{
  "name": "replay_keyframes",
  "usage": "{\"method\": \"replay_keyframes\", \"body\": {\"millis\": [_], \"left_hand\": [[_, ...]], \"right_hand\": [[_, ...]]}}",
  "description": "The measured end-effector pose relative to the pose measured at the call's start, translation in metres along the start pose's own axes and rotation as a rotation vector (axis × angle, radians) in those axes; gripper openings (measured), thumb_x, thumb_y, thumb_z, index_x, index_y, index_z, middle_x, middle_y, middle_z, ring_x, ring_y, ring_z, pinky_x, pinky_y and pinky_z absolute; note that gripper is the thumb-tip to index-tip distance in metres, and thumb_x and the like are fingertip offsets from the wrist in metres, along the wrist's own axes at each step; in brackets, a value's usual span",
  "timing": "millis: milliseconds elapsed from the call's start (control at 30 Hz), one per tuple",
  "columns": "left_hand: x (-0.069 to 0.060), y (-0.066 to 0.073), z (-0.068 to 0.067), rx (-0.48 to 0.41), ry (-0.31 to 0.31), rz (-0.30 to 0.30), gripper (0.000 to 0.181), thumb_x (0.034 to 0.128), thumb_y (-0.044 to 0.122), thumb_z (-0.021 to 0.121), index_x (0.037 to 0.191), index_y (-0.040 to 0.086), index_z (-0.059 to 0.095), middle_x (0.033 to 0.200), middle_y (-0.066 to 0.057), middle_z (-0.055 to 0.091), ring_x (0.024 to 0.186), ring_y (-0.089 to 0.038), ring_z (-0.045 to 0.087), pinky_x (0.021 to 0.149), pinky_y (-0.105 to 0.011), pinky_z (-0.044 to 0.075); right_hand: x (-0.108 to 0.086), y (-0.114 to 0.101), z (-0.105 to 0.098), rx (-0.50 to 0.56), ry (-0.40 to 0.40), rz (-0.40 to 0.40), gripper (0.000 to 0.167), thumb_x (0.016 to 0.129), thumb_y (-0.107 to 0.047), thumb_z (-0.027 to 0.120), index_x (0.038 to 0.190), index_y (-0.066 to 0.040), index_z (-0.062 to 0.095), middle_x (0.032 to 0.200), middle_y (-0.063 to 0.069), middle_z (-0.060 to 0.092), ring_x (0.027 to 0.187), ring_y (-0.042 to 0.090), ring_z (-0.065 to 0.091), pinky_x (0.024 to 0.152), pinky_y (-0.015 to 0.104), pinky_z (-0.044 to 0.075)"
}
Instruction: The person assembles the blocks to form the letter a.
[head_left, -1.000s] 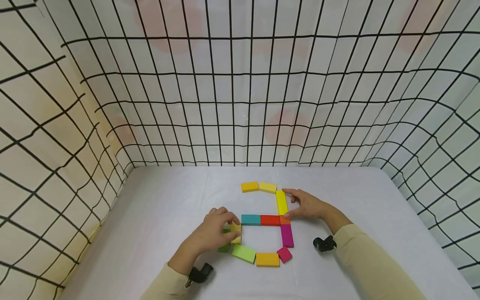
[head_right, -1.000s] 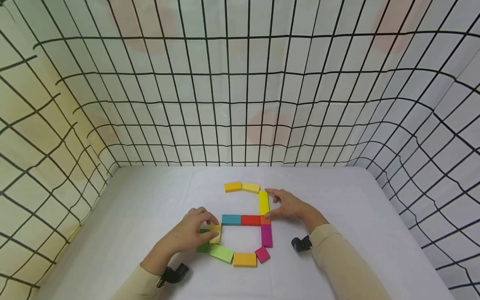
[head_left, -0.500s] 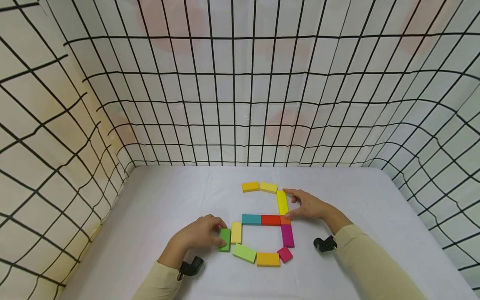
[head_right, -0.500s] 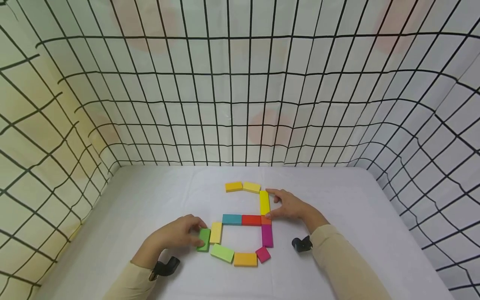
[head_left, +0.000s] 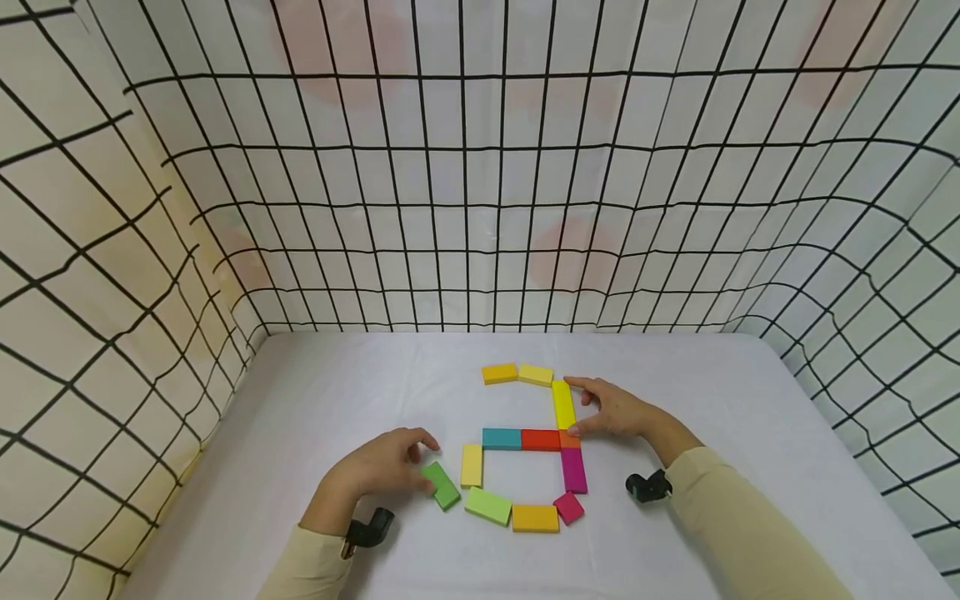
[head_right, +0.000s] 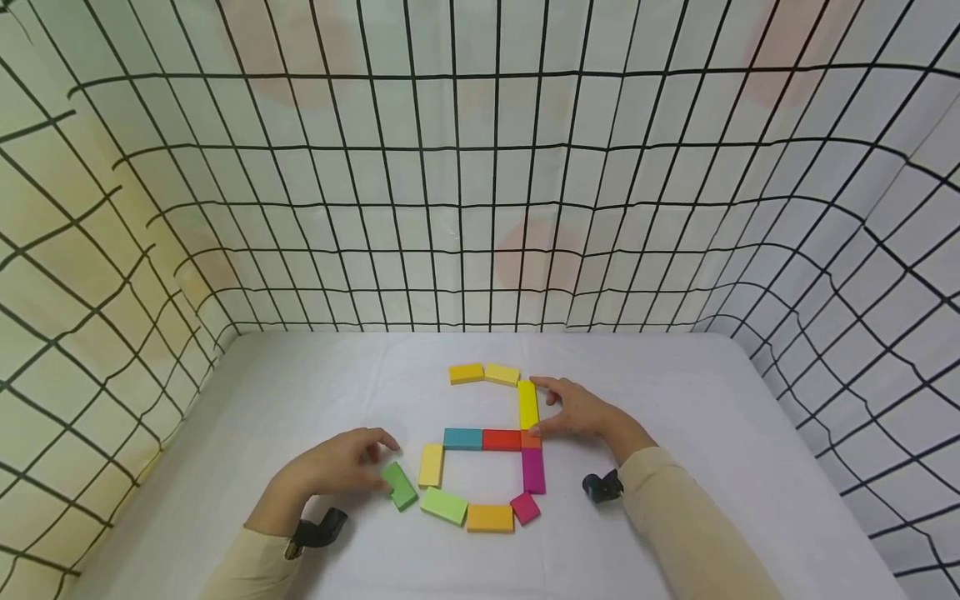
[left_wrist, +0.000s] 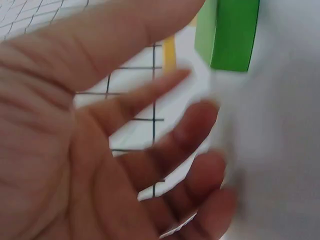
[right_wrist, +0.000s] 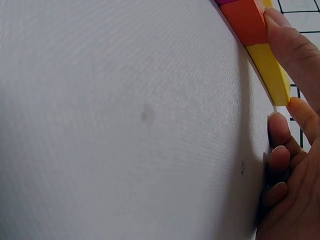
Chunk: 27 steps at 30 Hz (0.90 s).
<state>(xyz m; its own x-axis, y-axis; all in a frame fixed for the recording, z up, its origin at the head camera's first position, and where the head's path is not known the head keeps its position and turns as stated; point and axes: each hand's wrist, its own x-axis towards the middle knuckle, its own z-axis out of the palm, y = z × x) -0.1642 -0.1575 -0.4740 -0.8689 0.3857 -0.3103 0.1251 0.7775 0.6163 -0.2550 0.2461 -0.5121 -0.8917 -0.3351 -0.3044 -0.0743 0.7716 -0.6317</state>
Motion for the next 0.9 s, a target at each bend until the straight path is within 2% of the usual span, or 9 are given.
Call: {"method": "replay_keyframes", "body": {"millis": [100,233,433,700,900], "left_hand": [[-0.0012,-0.0009,-0.0008,0.002,-0.048,0.02,0.046,0.0725,0.017,0.091,0.112,0.029,0.07,0.111,-0.004,0.062,0.102,-0.021,0.057,0.086,-0.044,0.049],[-0.0014,0.0018,0.0002,0.015,-0.079,0.036,0.043,0.0718,0.011,0.09,0.105,0.028,0.071,0.113,-0.003,0.06,0.108,-0.022,0.055,0.088,-0.045,0.048],[-0.0023,0.0048,0.0017,0.022,-0.073,0.038,0.038,0.0701,0.01,0.092,0.095,0.023,0.067,0.105,0.0,0.06,0.101,-0.019,0.054,0.089,-0.044,0.047],[-0.0004,0.0002,0.0063,0.031,-0.091,0.069,0.038,0.0691,0.011,0.092,0.093,0.028,0.068,0.101,0.003,0.058,0.101,-0.019,0.05,0.082,-0.04,0.044],[-0.0007,-0.0036,0.0013,-0.049,-0.111,0.063,0.037,0.0699,0.008,0.091,0.093,0.025,0.068,0.098,0.0,0.063,0.093,-0.02,0.055,0.079,-0.039,0.045]], "right_hand": [[0.0005,0.0,-0.0002,0.001,0.0,0.004,0.102,0.074,-0.045,0.09,0.157,-0.018,0.039,0.11,0.007,0.048,0.099,0.022,0.044,0.076,0.033,0.042],[0.0004,-0.0006,-0.0005,0.01,0.001,0.013,0.102,0.073,-0.044,0.091,0.157,-0.019,0.039,0.11,0.007,0.048,0.099,0.022,0.044,0.076,0.033,0.042],[0.0015,0.0008,0.0005,0.018,0.0,0.011,0.102,0.072,-0.044,0.091,0.157,-0.019,0.039,0.11,0.007,0.048,0.098,0.022,0.044,0.076,0.033,0.042],[0.0036,0.003,0.0003,0.009,0.003,0.006,0.103,0.072,-0.045,0.091,0.157,-0.02,0.039,0.11,0.007,0.048,0.1,0.022,0.045,0.078,0.033,0.043],[0.0031,0.0034,0.001,0.002,0.003,0.016,0.103,0.072,-0.045,0.091,0.157,-0.02,0.039,0.11,0.007,0.048,0.102,0.022,0.045,0.078,0.033,0.044]]}}
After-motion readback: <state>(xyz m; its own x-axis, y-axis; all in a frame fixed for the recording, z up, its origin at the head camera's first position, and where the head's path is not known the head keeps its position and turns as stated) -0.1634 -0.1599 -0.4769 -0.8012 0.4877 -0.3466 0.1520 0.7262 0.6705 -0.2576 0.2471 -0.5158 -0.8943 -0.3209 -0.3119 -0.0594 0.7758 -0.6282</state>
